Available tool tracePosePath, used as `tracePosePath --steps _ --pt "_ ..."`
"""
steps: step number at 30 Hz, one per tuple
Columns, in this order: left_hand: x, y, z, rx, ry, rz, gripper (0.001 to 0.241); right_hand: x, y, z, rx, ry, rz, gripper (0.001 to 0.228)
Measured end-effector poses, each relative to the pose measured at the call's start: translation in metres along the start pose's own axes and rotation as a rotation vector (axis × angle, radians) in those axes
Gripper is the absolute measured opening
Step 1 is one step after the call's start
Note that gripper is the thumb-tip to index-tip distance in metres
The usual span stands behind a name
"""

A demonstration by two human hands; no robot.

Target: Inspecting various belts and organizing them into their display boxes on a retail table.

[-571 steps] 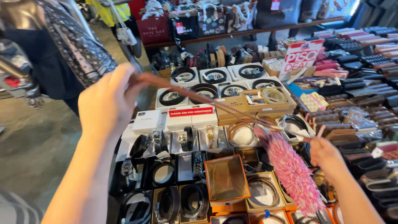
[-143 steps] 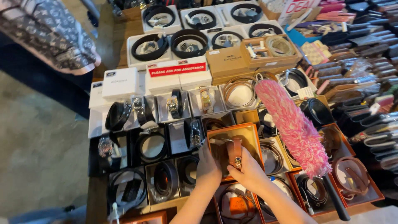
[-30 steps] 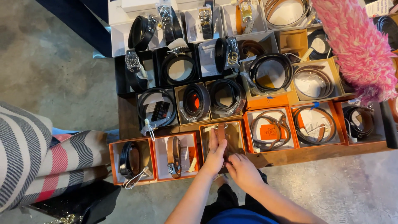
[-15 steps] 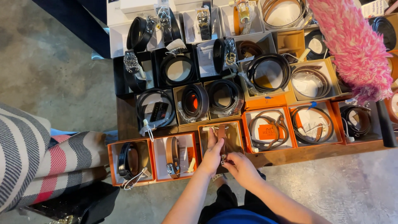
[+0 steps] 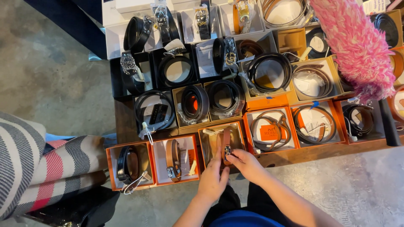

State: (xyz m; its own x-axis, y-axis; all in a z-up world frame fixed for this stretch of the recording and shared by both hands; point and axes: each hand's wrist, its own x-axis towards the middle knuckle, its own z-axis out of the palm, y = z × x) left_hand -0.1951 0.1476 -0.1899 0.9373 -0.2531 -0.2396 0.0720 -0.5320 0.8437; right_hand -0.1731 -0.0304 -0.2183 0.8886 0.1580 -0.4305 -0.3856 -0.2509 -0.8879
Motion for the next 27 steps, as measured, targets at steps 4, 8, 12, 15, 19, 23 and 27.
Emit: tracePosePath --steps 4,8,12,15,19,23,27 --pt "0.001 -0.024 0.009 0.416 -0.027 0.096 0.080 -0.001 0.000 0.002 -0.127 -0.024 -0.092 0.016" --pt "0.003 -0.026 0.010 0.442 -0.024 0.112 0.076 -0.003 -0.007 0.005 -0.252 0.027 -0.225 0.017" --pt "0.002 -0.032 0.014 0.486 0.002 0.193 0.071 -0.012 -0.026 0.007 -0.106 -0.002 -0.092 0.041" --pt "0.002 -0.034 0.014 0.488 0.043 0.234 0.068 -0.009 -0.017 0.006 -0.100 -0.022 -0.041 0.063" --pt "0.004 -0.032 0.011 0.437 0.074 0.224 0.065 -0.004 -0.010 0.007 -0.084 -0.042 -0.030 0.069" --pt "0.009 -0.013 -0.001 0.379 -0.080 0.101 0.083 -0.003 -0.018 0.007 -0.111 -0.048 -0.029 0.075" --pt "0.006 -0.004 -0.003 0.237 -0.053 0.120 0.091 -0.001 -0.035 0.002 0.076 -0.129 -0.058 0.083"
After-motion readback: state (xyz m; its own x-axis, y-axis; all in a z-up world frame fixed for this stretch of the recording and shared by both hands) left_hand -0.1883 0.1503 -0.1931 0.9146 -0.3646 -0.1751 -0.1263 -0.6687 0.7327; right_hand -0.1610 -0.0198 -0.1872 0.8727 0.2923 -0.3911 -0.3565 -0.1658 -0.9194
